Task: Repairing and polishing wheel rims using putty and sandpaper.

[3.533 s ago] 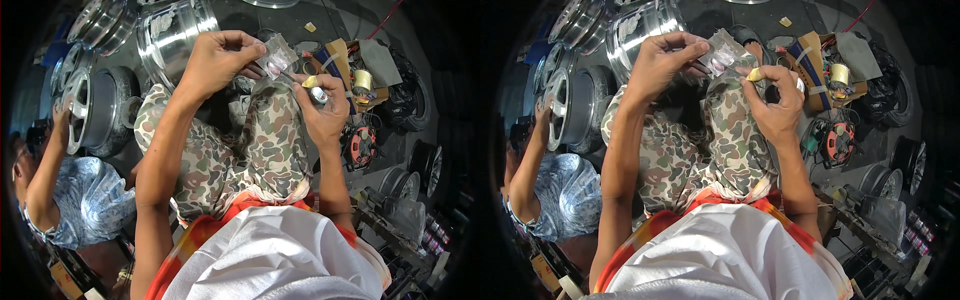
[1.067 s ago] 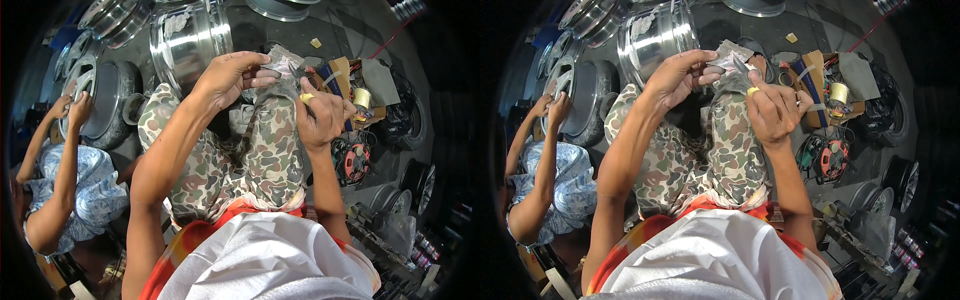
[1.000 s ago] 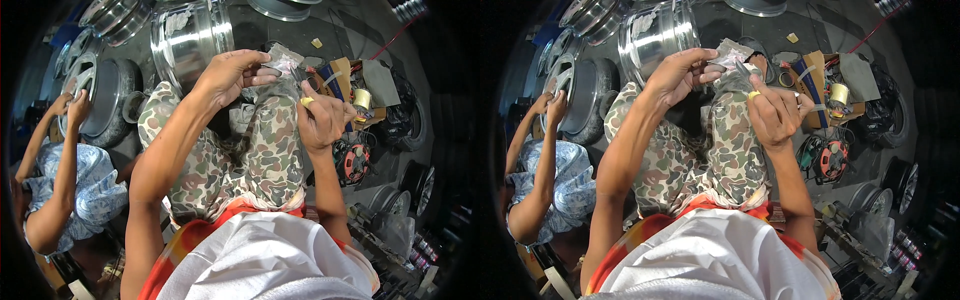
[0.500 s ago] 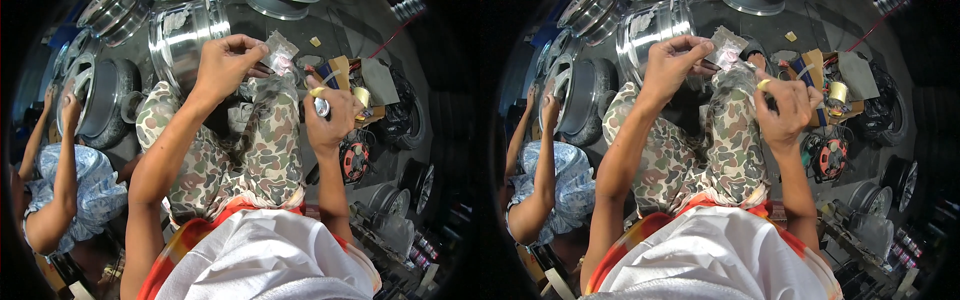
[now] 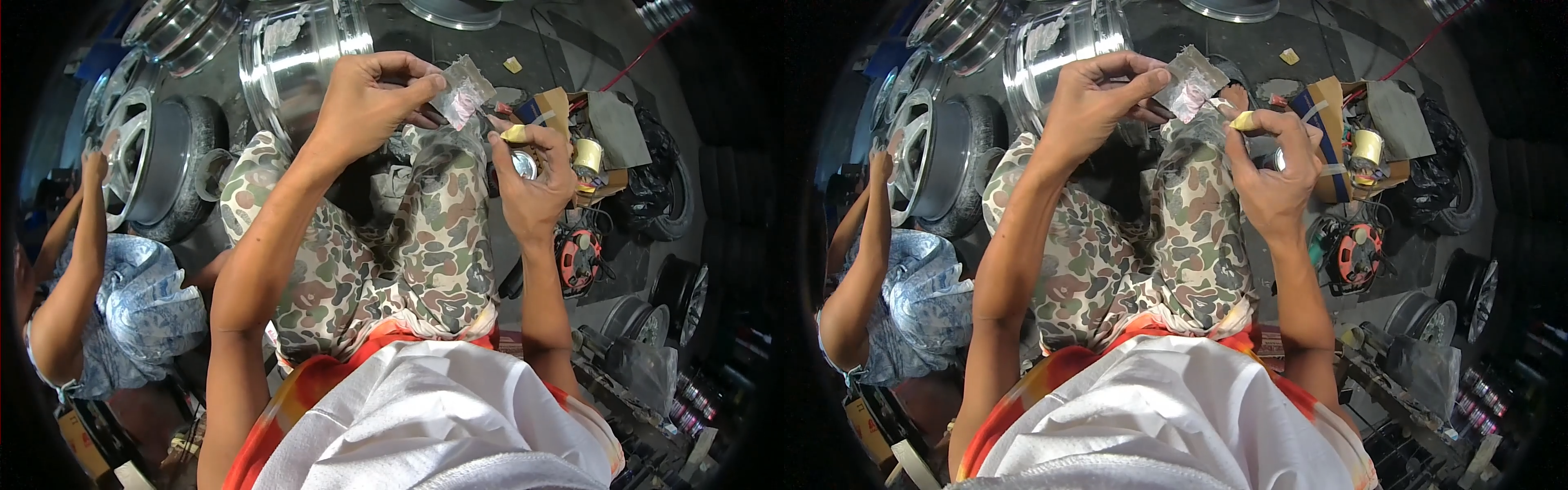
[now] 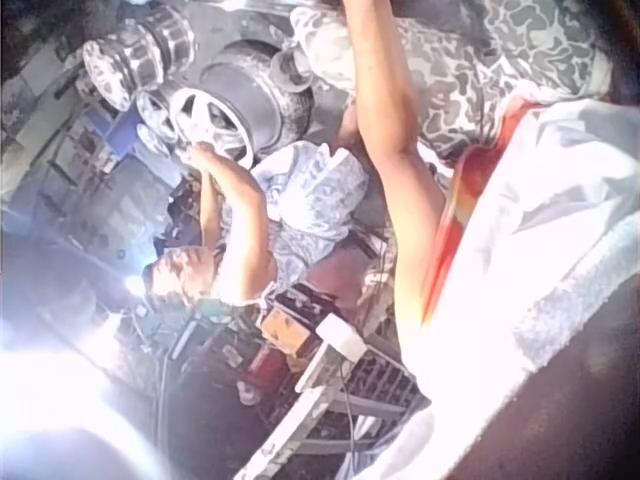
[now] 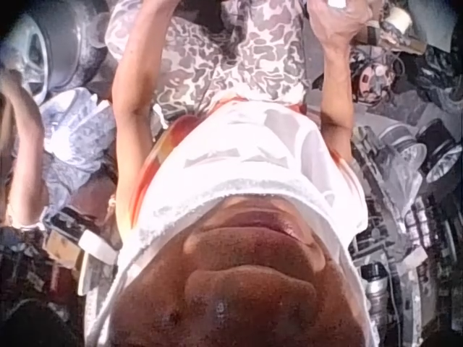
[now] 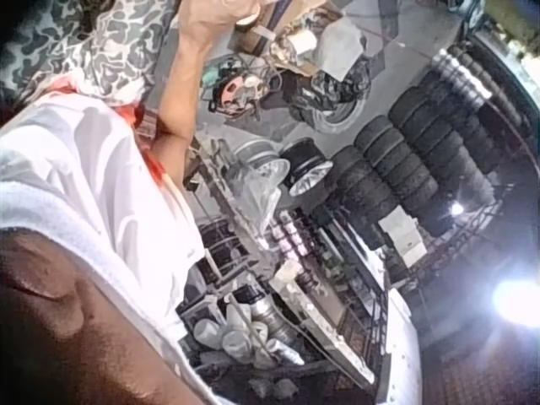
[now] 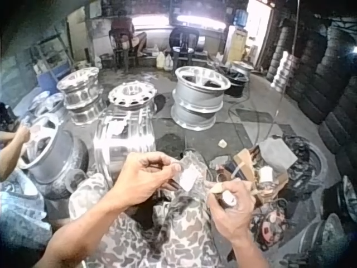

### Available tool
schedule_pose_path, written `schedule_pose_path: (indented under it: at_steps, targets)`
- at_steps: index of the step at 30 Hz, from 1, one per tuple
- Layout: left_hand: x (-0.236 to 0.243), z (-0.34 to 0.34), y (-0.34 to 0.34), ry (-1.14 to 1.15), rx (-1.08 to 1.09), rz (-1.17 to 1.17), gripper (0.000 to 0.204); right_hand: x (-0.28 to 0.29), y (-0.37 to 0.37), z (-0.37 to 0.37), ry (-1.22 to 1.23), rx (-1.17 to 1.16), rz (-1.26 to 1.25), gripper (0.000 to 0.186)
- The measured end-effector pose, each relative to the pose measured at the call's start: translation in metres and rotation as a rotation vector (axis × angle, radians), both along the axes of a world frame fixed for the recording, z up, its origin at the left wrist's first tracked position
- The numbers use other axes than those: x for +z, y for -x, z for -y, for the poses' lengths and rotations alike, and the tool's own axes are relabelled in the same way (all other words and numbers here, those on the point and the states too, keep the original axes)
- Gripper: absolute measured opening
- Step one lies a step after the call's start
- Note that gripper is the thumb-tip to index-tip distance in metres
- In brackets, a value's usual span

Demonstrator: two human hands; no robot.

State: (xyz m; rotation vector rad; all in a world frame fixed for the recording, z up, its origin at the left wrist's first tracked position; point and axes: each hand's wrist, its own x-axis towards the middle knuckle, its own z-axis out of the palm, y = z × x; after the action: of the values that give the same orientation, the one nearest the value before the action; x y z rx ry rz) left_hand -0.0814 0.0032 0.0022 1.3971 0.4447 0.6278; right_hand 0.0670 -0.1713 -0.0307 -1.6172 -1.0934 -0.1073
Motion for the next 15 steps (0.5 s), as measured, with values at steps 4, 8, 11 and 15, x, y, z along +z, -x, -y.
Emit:
schedule_pose_path:
  at_steps: [4,8,11,15]
  targets:
    - [0.003,-0.001,-0.001,-0.048,-0.021,-0.035,0.020,-0.001,-0.003,0.001,0.026,-0.003,-0.036,0.024]
    - [-0.003,-0.004,0.000,-0.033,-0.034,-0.036,0.019,-0.005,-0.004,0.001,0.035,0.077,-0.040,0.022]
    - [0.001,-0.003,0.001,0.000,-0.046,-0.065,0.019,-0.001,-0.003,0.004,0.059,0.123,-0.079,0.022]
    - [0.000,-0.004,-0.001,0.048,0.004,-0.087,0.017,-0.002,-0.001,0.011,-0.041,0.277,-0.359,0.026]
